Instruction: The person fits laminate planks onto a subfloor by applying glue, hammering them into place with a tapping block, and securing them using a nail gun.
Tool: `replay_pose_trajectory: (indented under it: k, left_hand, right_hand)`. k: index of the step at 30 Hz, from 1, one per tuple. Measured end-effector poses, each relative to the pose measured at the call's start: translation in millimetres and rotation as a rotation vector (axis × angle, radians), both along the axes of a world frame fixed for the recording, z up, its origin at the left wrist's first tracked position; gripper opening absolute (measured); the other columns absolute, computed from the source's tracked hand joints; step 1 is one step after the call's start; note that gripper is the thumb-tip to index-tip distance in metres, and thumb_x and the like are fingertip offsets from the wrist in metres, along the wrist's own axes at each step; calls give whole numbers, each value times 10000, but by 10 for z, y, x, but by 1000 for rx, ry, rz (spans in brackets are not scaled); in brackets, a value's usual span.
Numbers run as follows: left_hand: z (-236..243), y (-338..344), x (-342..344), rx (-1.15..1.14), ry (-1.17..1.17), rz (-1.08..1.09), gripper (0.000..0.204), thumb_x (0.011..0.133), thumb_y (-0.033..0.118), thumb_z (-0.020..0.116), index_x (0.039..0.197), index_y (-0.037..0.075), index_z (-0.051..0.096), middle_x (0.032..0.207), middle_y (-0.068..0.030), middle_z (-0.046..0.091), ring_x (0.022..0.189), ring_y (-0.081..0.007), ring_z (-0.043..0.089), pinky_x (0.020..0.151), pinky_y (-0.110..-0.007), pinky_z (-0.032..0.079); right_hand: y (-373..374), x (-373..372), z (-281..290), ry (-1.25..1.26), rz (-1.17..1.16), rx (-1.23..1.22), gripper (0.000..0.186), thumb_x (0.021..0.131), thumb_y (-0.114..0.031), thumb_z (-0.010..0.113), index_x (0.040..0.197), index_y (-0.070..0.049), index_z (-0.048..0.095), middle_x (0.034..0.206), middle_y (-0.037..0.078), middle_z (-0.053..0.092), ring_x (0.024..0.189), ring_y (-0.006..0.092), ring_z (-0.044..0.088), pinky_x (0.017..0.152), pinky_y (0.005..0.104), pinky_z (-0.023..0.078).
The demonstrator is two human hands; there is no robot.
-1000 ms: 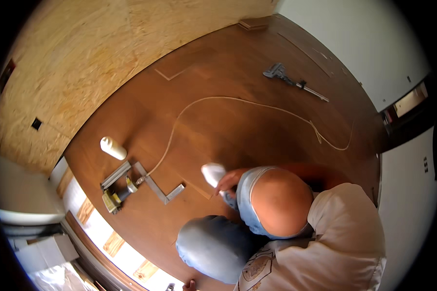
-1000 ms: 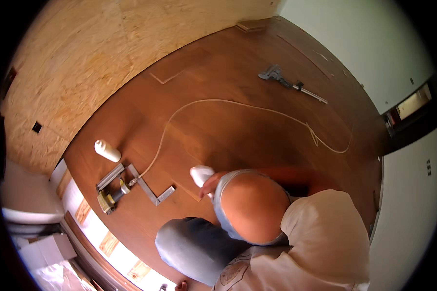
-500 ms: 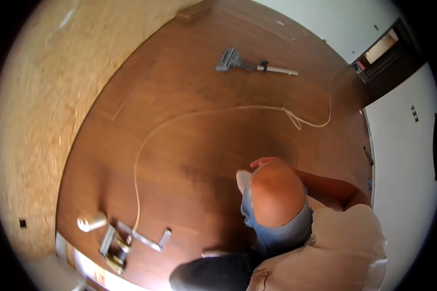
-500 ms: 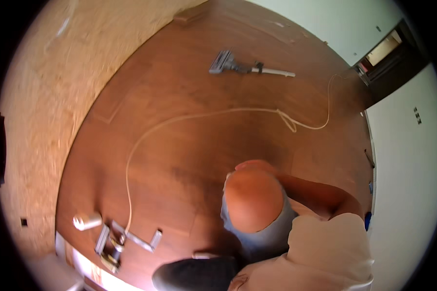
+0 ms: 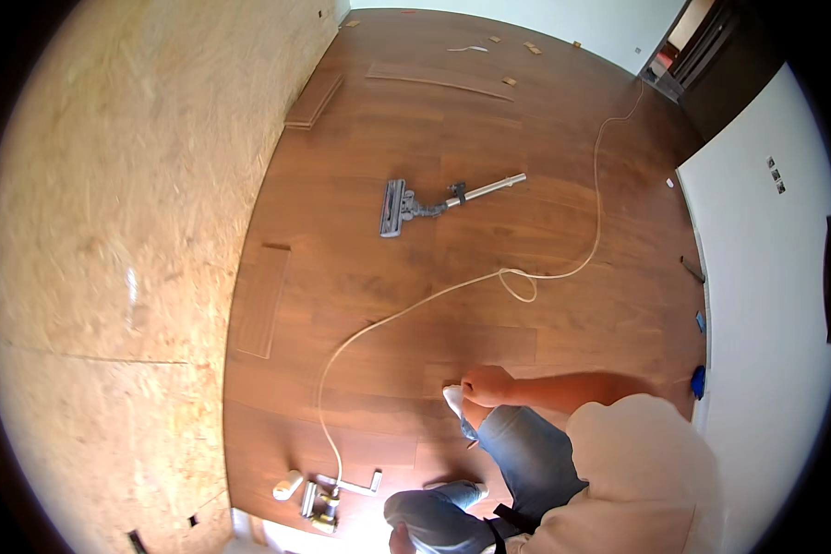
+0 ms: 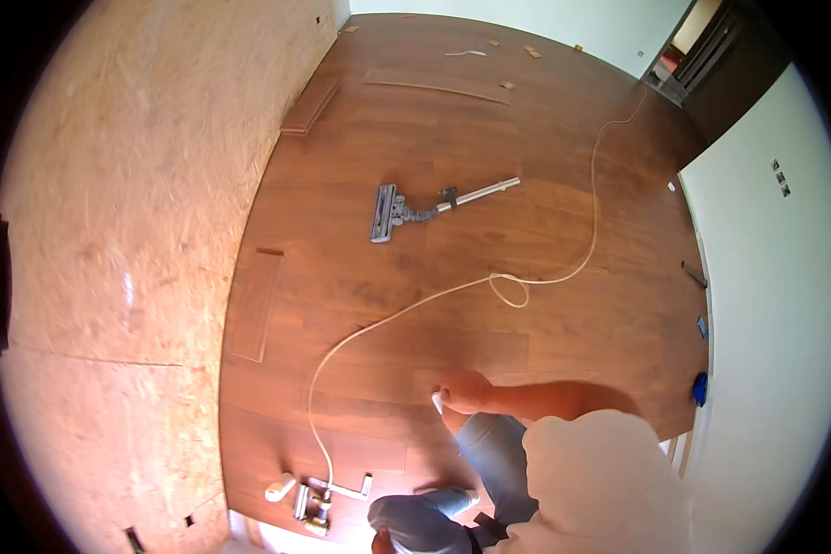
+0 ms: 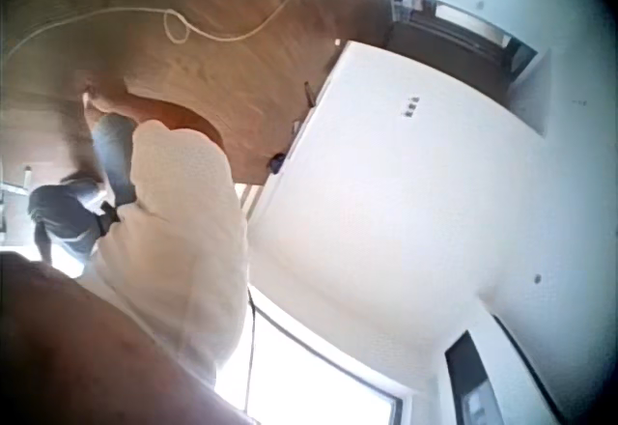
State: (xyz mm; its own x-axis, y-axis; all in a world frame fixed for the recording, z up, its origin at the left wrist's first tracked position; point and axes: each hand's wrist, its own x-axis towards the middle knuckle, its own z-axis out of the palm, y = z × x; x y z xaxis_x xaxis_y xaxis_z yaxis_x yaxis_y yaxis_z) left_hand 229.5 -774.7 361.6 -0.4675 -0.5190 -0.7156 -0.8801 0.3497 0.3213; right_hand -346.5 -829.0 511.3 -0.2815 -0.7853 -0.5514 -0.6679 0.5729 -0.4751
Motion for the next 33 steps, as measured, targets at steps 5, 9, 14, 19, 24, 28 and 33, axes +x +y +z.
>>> replay_pose_trajectory:
  k: [5,9,14,19,24,28,33]
  left_hand:
    - [1688,-313,-1523,-56,155,-246,308,972,415,614,1087,165,754,946,-161,731,863,-381,720,808,-513,570]
    - [3740,-1019,-3650,437,317,16,316,1029,308,589,1254,108,683,1093,-169,745,1053,-345,711,899,-450,550]
    - [4364,-1804,-4566,584,710,499,308,1060,201,556,1242,-36,632,1090,-140,737,971,-197,703,855,-313,568]
    - [3833,-2068,-3603,433,242,480,291,1012,241,598,1157,0,672,945,-114,750,833,-176,714,755,-313,576]
    - [3550,-2263,-2842,626,-235,606,305,968,327,640,1038,37,702,770,-102,711,731,-223,710,667,-387,565]
    - [3038,-2849,-3378,685,-448,575,280,989,354,622,997,81,680,712,-97,654,669,-234,682,622,-409,547]
    - [3459,-4100,-5809,360,201,489,224,985,300,656,989,79,698,718,-54,665,624,-186,653,604,-353,557]
  right_hand:
    - [1097,167,580,122,-388,166,339,938,-344,538,977,-49,699,1140,192,718,1025,427,662,906,538,528]
    - [1776,130,1382,-186,-447,203,381,947,-341,532,1064,-30,718,1194,210,710,1092,409,673,963,543,525]
    - [2744,-782,1266,-537,-866,236,248,975,-251,614,1027,-31,717,924,145,770,807,238,751,660,400,606]
    - [2822,-2168,2075,-450,-1248,87,238,1007,-236,602,1022,-13,683,866,141,742,700,202,711,560,339,574]
    - [2656,-3032,2669,-561,-1483,-129,241,1016,-222,600,1088,4,648,867,164,710,687,207,677,589,330,572]
    - [2613,-3134,2947,-563,-1618,-129,248,1009,-189,606,1163,4,623,887,168,709,700,205,680,593,331,579]
    - [2472,-3095,3131,-648,-1562,164,212,998,-170,626,1142,-24,678,913,123,720,713,186,692,612,337,609]
